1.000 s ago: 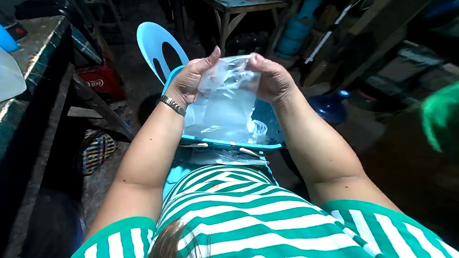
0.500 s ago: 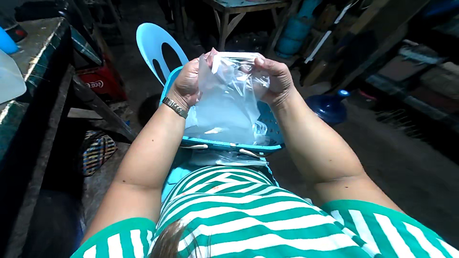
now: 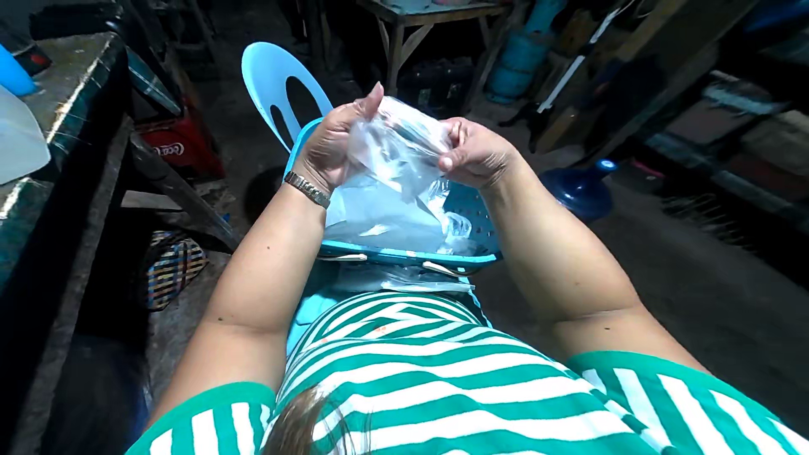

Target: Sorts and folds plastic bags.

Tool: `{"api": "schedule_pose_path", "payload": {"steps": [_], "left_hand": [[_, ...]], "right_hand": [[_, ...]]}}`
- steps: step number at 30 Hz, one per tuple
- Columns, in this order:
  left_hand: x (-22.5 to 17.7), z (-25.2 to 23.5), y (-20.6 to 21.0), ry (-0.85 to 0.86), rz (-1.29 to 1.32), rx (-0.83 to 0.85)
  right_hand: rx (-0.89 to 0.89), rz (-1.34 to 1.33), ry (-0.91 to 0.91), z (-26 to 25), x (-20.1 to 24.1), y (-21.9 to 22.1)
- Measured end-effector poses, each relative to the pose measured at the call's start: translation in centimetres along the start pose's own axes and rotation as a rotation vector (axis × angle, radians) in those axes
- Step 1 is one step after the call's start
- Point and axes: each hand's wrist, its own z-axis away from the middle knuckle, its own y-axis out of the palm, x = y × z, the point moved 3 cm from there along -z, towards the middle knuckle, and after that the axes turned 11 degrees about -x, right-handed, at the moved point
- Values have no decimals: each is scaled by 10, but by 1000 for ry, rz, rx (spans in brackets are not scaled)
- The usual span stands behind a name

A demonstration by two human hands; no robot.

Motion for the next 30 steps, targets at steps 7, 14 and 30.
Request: {"api": "schedule_pose_path", "payload": {"steps": [7, 14, 30], "left_hand": [[0, -6, -4, 144, -321, -256], [2, -14, -12, 177, -756, -528], [1, -12, -7, 29, -472, -470]], "right_hand": [[-217, -188, -66, -3, 7, -16], [-701, 501, -174, -10, 8, -15], [-626, 901, 143, -6, 8, -15]]}}
